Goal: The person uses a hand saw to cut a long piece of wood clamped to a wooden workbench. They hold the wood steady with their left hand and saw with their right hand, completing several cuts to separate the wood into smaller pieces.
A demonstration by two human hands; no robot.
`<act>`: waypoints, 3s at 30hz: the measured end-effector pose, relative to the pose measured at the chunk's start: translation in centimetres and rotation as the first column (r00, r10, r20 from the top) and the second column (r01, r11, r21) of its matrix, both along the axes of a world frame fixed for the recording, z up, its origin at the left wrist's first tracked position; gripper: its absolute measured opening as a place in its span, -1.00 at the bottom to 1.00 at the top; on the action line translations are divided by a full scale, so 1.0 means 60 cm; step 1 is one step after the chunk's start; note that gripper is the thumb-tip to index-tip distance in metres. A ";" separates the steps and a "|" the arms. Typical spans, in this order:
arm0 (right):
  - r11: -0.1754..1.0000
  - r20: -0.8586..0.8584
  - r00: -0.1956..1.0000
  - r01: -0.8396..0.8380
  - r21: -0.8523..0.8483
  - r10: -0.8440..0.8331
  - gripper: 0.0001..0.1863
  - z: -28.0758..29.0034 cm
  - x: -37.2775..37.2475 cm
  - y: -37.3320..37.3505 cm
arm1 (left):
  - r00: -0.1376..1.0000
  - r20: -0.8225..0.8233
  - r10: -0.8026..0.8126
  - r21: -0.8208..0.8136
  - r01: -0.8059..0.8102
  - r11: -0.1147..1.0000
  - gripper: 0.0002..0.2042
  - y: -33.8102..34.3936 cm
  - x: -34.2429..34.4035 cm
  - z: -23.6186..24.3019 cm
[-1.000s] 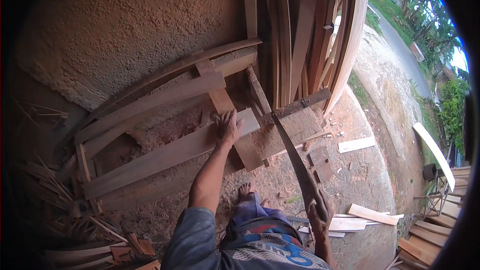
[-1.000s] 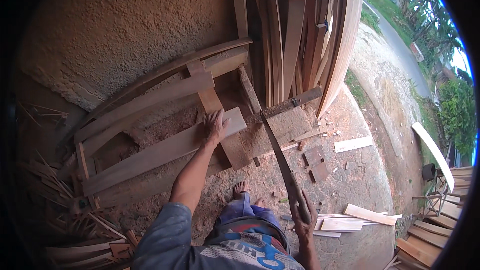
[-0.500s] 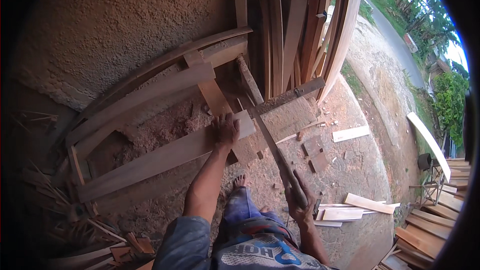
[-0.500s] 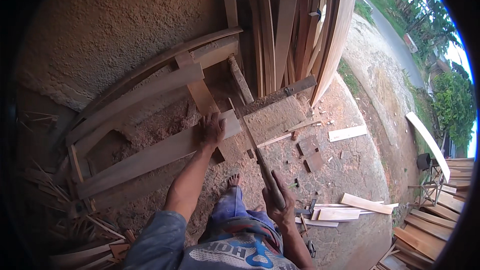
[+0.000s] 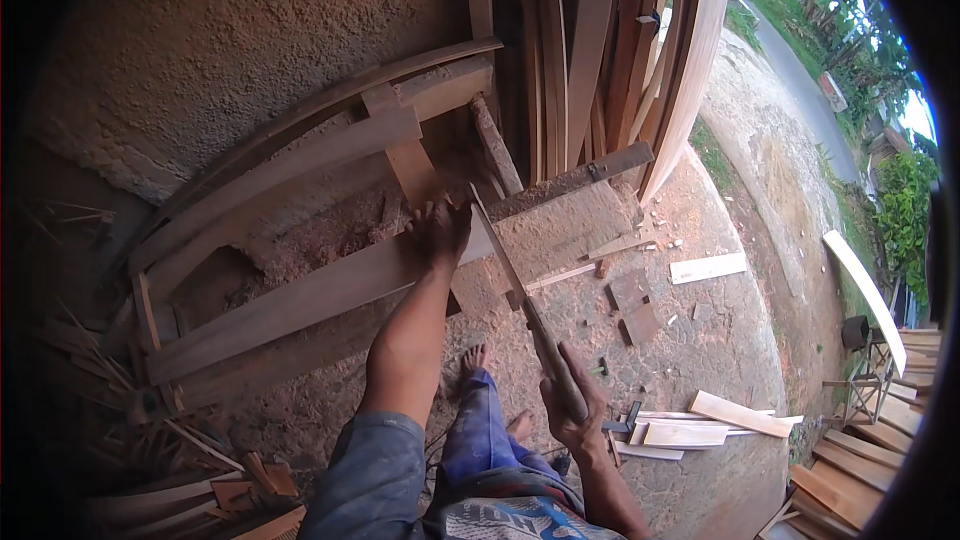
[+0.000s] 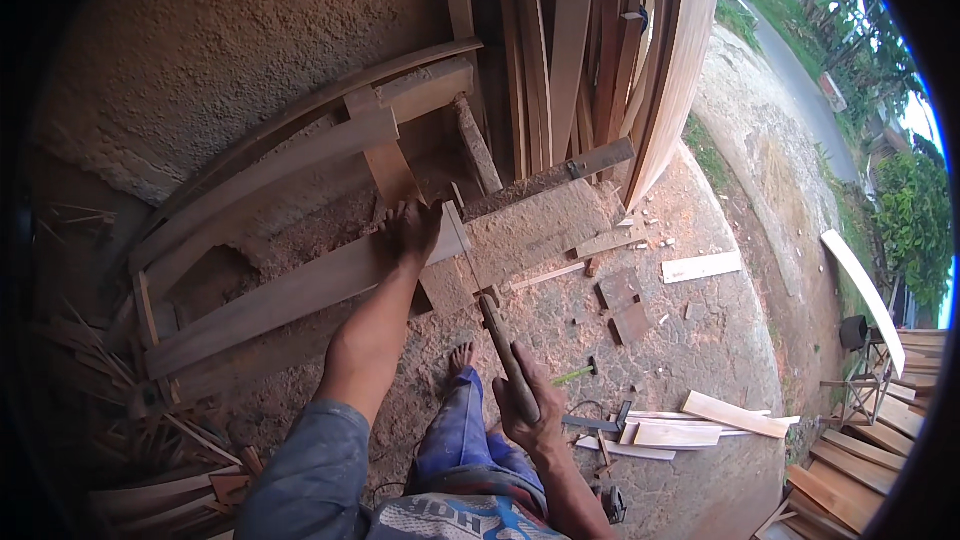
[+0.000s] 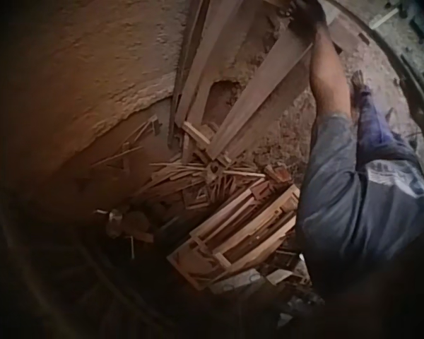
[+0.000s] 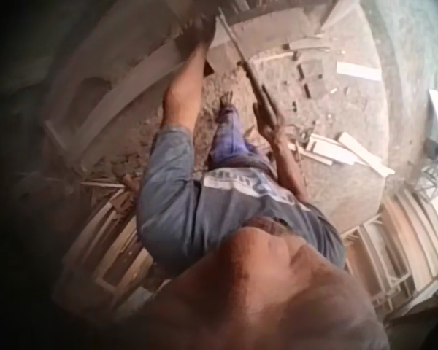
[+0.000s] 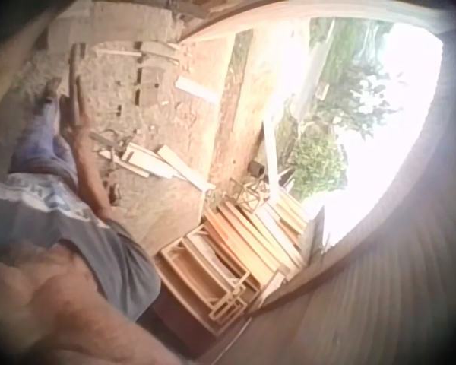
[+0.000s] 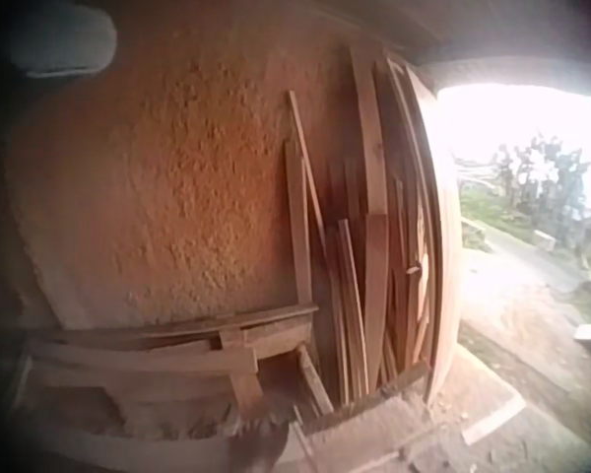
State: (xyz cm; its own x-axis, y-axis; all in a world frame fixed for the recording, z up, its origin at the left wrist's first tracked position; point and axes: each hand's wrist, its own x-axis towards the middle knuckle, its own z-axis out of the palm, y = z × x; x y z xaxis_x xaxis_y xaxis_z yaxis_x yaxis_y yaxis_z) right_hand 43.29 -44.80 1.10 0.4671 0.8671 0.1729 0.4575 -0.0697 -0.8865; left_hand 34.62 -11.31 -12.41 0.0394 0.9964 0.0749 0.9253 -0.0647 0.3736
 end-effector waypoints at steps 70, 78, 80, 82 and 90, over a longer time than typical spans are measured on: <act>0.994 0.053 0.993 -0.099 -0.050 0.101 -0.41 -0.004 0.028 0.173 | 0.957 -0.225 -0.182 0.380 0.258 0.888 -0.78 -0.043 -0.015 -0.038; 0.985 0.054 0.992 -0.108 -0.134 0.116 -0.38 0.039 0.022 -0.051 | 0.978 -0.157 -0.141 0.297 0.182 0.937 -0.77 -0.037 -0.028 -0.054; 0.986 0.175 0.974 -0.125 -0.109 0.143 -0.35 0.004 0.030 0.038 | 0.971 -0.190 -0.142 0.287 0.194 0.938 -0.77 -0.040 -0.026 -0.051; 0.985 -0.068 0.992 -0.115 -0.125 0.107 -0.42 -0.016 0.036 0.185 | 0.957 -0.260 -0.129 0.315 0.210 0.925 -0.78 -0.041 -0.015 -0.047; 0.979 0.038 0.991 -0.122 -0.166 0.130 -0.34 0.026 0.035 -0.045 | 0.975 -0.185 -0.124 0.347 0.183 0.920 -0.74 -0.040 -0.037 -0.067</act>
